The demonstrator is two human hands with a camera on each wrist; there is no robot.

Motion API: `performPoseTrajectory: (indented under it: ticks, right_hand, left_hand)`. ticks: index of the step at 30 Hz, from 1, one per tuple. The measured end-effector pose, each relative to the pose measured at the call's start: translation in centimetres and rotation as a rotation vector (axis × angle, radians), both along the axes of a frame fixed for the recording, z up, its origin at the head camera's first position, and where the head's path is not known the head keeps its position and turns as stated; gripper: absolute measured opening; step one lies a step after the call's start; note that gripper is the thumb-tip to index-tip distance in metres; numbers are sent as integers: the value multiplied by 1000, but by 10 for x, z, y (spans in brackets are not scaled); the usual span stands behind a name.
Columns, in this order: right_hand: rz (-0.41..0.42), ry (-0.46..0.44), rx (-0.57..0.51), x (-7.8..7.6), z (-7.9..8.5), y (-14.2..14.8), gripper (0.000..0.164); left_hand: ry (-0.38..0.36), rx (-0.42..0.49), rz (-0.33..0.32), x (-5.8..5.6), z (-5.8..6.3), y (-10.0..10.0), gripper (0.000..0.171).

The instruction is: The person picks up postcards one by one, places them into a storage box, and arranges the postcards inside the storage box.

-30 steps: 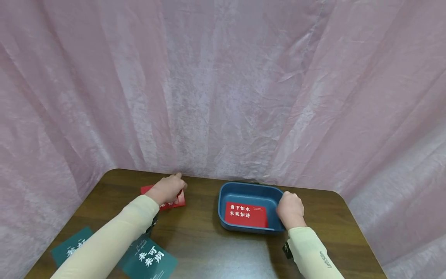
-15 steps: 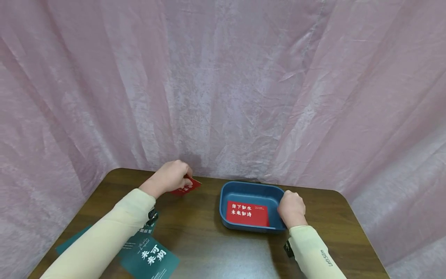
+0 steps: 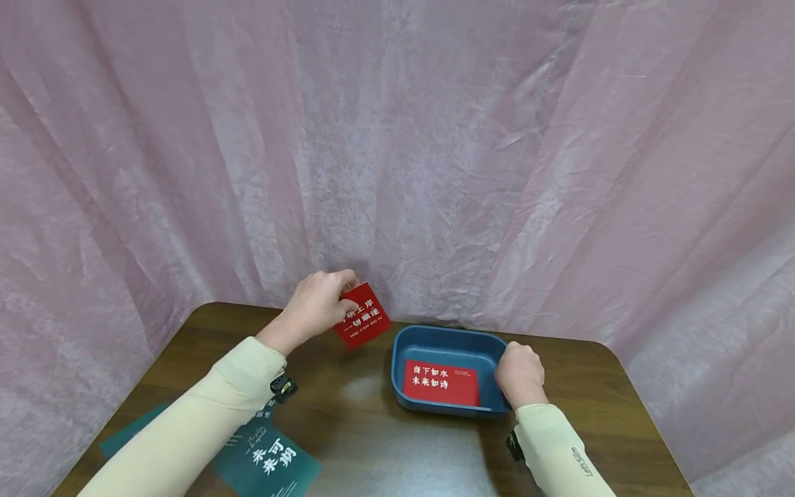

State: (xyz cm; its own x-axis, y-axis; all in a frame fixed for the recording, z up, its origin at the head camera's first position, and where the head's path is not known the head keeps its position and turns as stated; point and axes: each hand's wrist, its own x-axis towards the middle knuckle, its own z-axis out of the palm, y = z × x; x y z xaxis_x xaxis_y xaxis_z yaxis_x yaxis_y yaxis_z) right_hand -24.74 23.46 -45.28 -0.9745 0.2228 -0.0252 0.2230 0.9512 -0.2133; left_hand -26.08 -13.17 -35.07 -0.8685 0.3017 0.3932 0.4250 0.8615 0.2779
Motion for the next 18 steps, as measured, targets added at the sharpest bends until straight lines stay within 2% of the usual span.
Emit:
performPoseTrajectory:
  ticks: [5,8,13,18]
  right_hand:
    - [1,12,3,-2,-2,-2,22]
    - [4,22,3,-3,-3,-2,22]
    - [1,17,4,-4,-2,-2,22]
    - [-3,-1,7,-1,1,-2,23]
  left_hand:
    - [-39,158,7,3,5,6,37]
    - [-41,245,11,4,6,10,36]
    - [-41,401,39,2,5,19,35]
    - [-67,575,21,2,1,31,39]
